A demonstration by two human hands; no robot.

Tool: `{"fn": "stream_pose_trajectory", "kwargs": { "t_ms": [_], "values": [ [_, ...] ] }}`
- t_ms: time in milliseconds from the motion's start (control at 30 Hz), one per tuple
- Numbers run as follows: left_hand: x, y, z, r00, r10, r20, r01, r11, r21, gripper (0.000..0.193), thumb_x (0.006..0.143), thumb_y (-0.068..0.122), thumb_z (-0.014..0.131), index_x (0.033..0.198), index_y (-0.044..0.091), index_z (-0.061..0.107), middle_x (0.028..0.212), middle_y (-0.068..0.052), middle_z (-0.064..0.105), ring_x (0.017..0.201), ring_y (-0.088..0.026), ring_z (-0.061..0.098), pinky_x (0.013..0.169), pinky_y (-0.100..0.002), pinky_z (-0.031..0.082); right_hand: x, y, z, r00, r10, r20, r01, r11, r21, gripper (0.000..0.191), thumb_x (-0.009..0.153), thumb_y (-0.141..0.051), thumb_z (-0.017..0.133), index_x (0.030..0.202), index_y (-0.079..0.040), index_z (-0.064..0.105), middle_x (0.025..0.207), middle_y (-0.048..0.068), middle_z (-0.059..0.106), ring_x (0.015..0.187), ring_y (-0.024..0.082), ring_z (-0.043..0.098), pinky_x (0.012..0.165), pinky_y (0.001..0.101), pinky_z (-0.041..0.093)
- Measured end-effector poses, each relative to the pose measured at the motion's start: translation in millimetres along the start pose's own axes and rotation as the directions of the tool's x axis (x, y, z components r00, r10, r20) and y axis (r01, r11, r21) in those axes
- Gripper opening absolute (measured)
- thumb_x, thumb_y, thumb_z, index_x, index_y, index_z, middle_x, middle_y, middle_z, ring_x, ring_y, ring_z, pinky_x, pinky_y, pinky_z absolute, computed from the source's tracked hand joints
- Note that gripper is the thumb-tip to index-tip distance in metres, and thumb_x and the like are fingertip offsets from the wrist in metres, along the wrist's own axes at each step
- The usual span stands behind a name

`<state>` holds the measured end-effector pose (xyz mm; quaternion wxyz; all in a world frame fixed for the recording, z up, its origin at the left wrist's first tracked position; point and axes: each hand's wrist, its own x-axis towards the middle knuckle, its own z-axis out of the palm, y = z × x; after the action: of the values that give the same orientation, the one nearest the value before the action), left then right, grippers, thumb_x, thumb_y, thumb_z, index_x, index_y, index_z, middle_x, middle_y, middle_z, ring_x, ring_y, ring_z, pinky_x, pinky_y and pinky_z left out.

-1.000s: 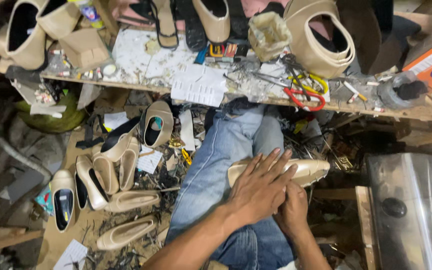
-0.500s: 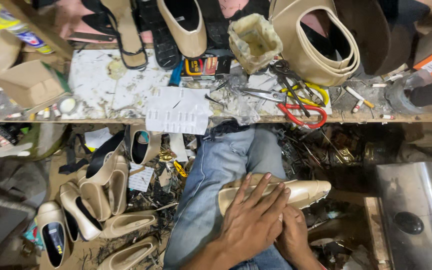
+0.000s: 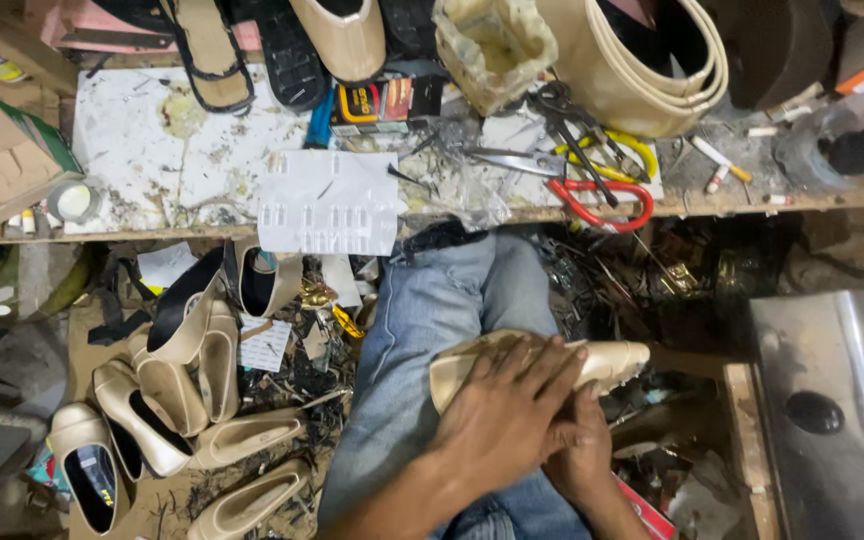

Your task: The person sits on the floor and uses a hammer and a curved metal tool to tap and pry along the edges of beige high-heeled shoes. They repeatedly insert the tool into the shoe's sole seam and strike it with the hammer, then inspect the shoe and set it aside before picking up another.

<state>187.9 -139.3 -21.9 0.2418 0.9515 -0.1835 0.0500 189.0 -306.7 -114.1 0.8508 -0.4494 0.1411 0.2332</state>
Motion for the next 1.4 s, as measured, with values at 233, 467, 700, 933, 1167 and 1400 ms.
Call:
{"fn": "stream_pose_trajectory", "kwargs": {
  "t_ms": [233, 467, 700, 933, 1167, 1400],
  "values": [
    [12.0, 16.9, -6.2, 0.997, 0.048, 0.057, -0.053, 0.995, 0.084, 0.072, 0.100, 0.059, 0.039, 0.144, 0.003, 0.053, 0.145, -0.015, 0.059, 0.128, -0.033, 0.060, 0.101, -0.054, 0.045, -13.5, 7.8, -13.4, 0.929, -0.289, 0.230, 0.310, 0.949, -0.061, 0.070, 0.119, -0.051, 0.024, 0.105, 0.005, 0.062, 0.091, 0.019, 0.072, 0.075, 0.023, 0.067, 0.066, 0.0337, 0.055],
    [34.2, 23.1, -37.5, 0.975, -0.023, 0.222, -0.006, 0.991, 0.131, 0.089, 0.089, 0.071, 0.051, 0.146, 0.003, 0.048, 0.136, -0.016, 0.061, 0.107, -0.038, 0.065, 0.090, -0.057, 0.048, -52.1, -9.0, -2.9, 0.938, -0.305, -0.167, 0.249, 0.924, -0.289, 0.067, 0.107, -0.053, 0.031, 0.090, 0.004, 0.062, 0.062, 0.013, 0.061, 0.047, 0.020, 0.055, 0.047, 0.0314, 0.046],
    [42.0, 25.7, -35.8, 0.932, -0.061, 0.357, -0.057, 0.949, 0.311, 0.113, 0.062, 0.065, 0.082, 0.147, 0.002, 0.043, 0.125, -0.015, 0.065, 0.109, -0.033, 0.066, 0.090, -0.049, 0.052, -95.3, -18.7, -13.2, 0.941, -0.299, -0.157, 0.191, 0.856, -0.480, 0.057, 0.104, -0.047, 0.042, 0.091, 0.002, 0.066, 0.062, 0.009, 0.063, 0.049, 0.016, 0.056, 0.049, 0.0282, 0.043],
    [53.0, 35.6, -49.2, 0.900, -0.082, 0.427, -0.030, 0.968, 0.249, 0.087, 0.079, 0.055, 0.077, 0.141, 0.000, 0.049, 0.126, -0.020, 0.065, 0.110, -0.037, 0.066, 0.091, -0.046, 0.053, -128.5, -18.9, -42.2, 0.945, -0.292, -0.148, 0.156, 0.800, -0.579, 0.049, 0.104, -0.041, 0.045, 0.092, 0.000, 0.069, 0.062, 0.005, 0.064, 0.052, 0.013, 0.057, 0.049, 0.0257, 0.040],
    [27.9, 43.4, -85.6, 0.952, 0.006, 0.307, 0.086, 0.955, -0.285, 0.085, 0.075, 0.054, 0.075, 0.145, 0.013, 0.050, 0.135, -0.014, 0.065, 0.122, -0.030, 0.063, 0.100, -0.044, 0.047, -139.5, -47.4, -54.6, 0.967, -0.228, -0.115, 0.100, 0.754, -0.649, 0.041, 0.100, -0.039, 0.056, 0.101, -0.001, 0.073, 0.070, 0.007, 0.064, 0.063, 0.015, 0.061, 0.059, 0.0279, 0.051],
    [-16.8, 54.1, -48.5, 1.000, 0.010, -0.030, -0.031, 0.283, -0.959, 0.089, 0.092, 0.059, 0.067, 0.155, 0.001, 0.040, 0.146, -0.013, 0.056, 0.134, -0.020, 0.053, 0.113, -0.035, 0.043, -112.0, -38.4, -16.4, 0.958, -0.210, 0.198, 0.279, 0.847, -0.452, 0.083, 0.085, -0.041, 0.071, 0.150, -0.006, 0.033, 0.140, 0.007, 0.057, 0.127, 0.019, 0.056, 0.104, 0.0361, 0.043]
  ]
}}
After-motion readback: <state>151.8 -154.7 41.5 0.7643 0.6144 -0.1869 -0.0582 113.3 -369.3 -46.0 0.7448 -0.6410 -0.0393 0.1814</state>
